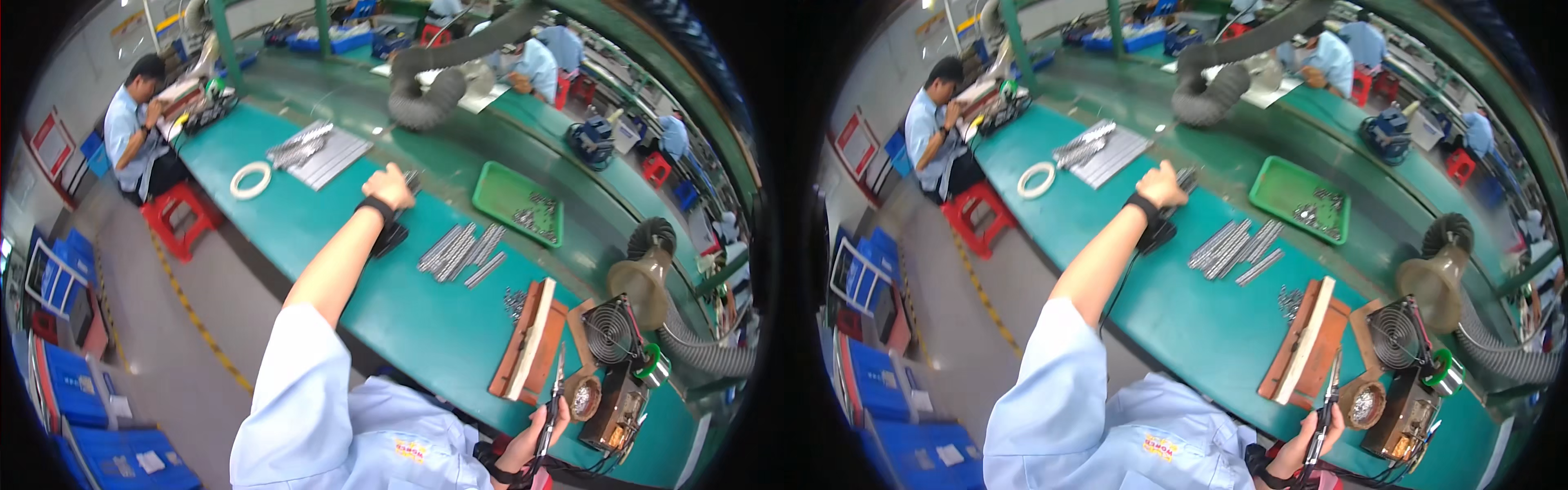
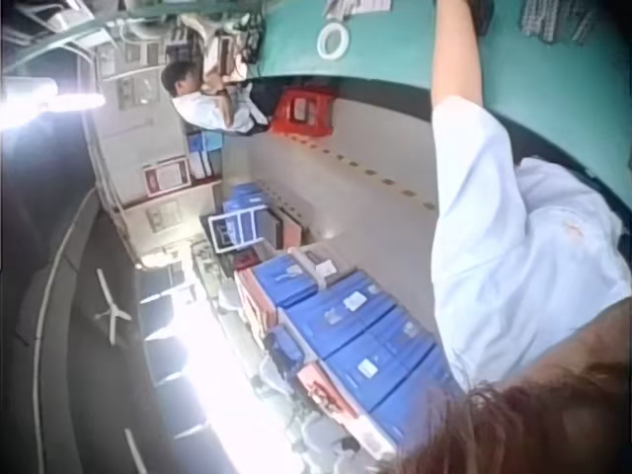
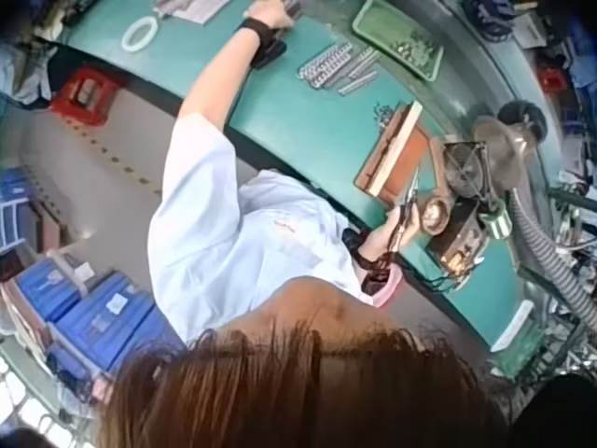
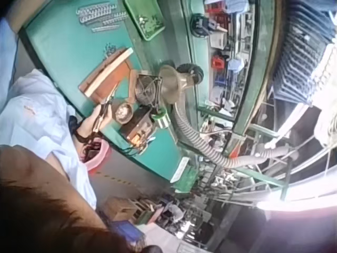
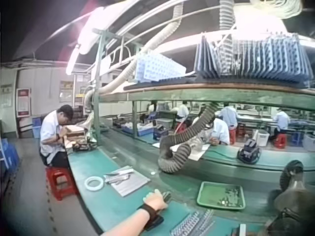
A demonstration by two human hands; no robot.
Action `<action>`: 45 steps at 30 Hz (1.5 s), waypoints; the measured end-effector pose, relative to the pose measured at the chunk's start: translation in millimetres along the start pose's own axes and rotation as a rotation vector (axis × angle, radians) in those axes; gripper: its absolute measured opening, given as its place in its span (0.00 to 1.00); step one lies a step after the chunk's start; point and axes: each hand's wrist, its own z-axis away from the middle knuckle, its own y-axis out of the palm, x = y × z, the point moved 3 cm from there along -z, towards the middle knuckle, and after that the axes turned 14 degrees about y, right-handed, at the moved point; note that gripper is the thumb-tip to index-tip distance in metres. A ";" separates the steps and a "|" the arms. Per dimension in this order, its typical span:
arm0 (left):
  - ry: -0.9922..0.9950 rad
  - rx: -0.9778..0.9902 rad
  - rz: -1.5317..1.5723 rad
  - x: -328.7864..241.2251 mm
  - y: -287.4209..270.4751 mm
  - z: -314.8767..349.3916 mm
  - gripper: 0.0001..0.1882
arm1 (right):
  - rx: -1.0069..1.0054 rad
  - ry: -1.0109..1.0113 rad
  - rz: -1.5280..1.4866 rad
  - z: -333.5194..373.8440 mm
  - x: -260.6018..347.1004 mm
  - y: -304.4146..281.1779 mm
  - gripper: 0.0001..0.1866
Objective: The person places small metal components onto a circuit board strip and attaches them using a soldering iron. After soldering, they use the tip of the tool to adjust the components before setting the strip aside to begin work on a new one.
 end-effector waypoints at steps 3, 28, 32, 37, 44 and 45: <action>-0.086 0.117 -0.004 0.5 0.1 -2.4 0.32 | -0.041 -0.079 -0.018 -1.6 -0.3 3.8 0.17; 0.357 0.285 0.613 -64.5 -12.1 -127.5 0.17 | -0.109 -0.353 0.353 -0.2 20.2 8.2 0.17; 0.230 0.367 0.798 -104.6 15.4 -161.3 0.16 | -0.107 -0.477 0.434 -10.7 16.0 6.5 0.18; 0.244 0.311 0.774 -166.4 53.1 -199.5 0.21 | -0.074 -0.591 0.579 -17.7 -6.8 -8.0 0.20; 0.200 0.052 0.769 -193.9 93.1 -253.7 0.50 | -0.162 -0.380 0.593 -9.5 -23.5 -17.0 0.20; 0.193 -0.006 0.707 -184.8 93.7 -258.3 0.50 | -0.205 -0.377 0.574 -7.1 -23.5 -17.1 0.19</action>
